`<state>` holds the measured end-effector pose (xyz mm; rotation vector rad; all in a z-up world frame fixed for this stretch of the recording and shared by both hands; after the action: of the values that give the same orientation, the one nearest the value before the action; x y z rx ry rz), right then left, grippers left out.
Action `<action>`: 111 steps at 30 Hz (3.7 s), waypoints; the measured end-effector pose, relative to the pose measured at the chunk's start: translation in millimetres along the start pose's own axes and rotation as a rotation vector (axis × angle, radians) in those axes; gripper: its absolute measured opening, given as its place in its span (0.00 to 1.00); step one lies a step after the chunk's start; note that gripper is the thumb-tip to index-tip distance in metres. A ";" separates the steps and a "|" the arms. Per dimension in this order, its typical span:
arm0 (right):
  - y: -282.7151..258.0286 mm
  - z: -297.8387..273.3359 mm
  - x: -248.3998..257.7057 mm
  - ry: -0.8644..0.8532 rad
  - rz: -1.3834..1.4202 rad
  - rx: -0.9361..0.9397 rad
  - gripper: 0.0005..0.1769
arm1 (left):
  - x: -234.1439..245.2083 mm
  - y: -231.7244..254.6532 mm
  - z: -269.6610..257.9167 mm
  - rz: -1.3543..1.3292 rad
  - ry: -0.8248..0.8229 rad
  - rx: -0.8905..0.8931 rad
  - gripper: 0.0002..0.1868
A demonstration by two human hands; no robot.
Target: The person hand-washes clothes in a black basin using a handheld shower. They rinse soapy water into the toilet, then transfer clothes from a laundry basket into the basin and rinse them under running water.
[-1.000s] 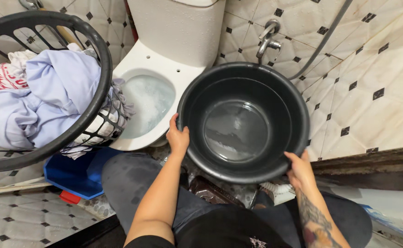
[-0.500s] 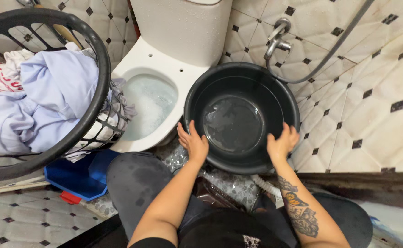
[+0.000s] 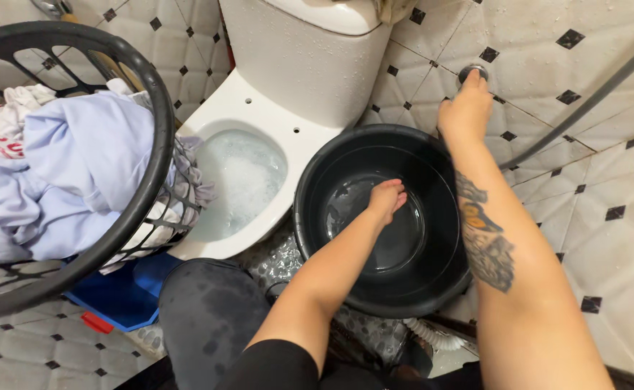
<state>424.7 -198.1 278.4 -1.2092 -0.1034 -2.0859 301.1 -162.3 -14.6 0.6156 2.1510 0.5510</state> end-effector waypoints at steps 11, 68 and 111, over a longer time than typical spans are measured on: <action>47.9 4.9 51.5 -0.152 0.422 -0.031 0.27 | -39.5 -30.9 73.1 -0.503 0.158 0.190 0.17; -410.9 -253.8 -255.9 -1.084 0.817 -0.241 0.22 | 279.1 430.2 -491.4 1.696 0.625 -0.440 0.43; -409.2 -216.6 -207.2 -0.439 0.914 0.016 0.10 | 216.9 372.0 -582.1 1.559 0.697 -0.621 0.18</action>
<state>80.0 131.2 104.9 -1.3442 0.2010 -1.0218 -195.3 157.4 404.6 1.8398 1.4120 2.3790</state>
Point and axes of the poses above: each hand's wrist, its own z-axis towards the middle knuckle, its own x-axis out of the back of the hand, y = z × x, the point moved 3 cm from there along z, towards the middle knuckle, and after that the axes turned 7 degrees about x, right-handed, at the moved point
